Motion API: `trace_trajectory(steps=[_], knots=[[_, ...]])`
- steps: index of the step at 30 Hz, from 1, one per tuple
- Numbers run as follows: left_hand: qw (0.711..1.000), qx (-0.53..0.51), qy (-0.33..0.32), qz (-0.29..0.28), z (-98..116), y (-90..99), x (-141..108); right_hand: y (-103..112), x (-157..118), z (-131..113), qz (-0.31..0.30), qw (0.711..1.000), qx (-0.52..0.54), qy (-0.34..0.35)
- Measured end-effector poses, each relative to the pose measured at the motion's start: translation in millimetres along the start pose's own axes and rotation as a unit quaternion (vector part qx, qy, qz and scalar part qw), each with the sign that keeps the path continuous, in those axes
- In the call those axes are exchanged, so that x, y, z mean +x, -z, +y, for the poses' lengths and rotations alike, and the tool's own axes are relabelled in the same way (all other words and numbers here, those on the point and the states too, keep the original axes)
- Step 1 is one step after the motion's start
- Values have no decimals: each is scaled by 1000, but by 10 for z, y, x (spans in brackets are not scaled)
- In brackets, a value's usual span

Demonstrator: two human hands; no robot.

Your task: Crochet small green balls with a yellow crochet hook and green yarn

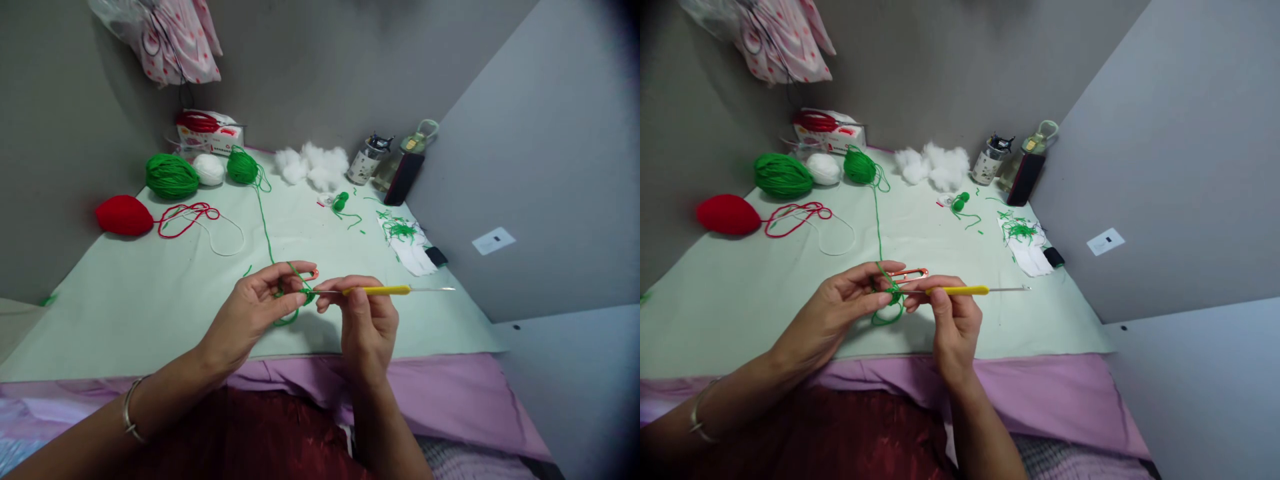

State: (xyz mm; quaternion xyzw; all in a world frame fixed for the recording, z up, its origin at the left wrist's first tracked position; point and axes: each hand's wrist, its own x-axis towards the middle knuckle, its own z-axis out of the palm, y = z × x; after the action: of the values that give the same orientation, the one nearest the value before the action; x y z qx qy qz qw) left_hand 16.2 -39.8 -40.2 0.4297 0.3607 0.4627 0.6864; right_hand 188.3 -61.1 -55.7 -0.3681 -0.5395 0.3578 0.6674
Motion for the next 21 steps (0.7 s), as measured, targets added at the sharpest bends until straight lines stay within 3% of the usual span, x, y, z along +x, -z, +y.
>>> trace_trajectory(steps=[5, 9, 21], knots=[[998, 51, -29, 20, 20, -18, 10, 23, -60, -36, -39, 983, -147, 105], [997, 62, -44, 24, 30, -26, 3, 27, -85, -34, -56, 962, -189, 188], [996, 81, -36, 14, 46, 22, -24, -3, -71, -50, -17, 988, -130, 86]])
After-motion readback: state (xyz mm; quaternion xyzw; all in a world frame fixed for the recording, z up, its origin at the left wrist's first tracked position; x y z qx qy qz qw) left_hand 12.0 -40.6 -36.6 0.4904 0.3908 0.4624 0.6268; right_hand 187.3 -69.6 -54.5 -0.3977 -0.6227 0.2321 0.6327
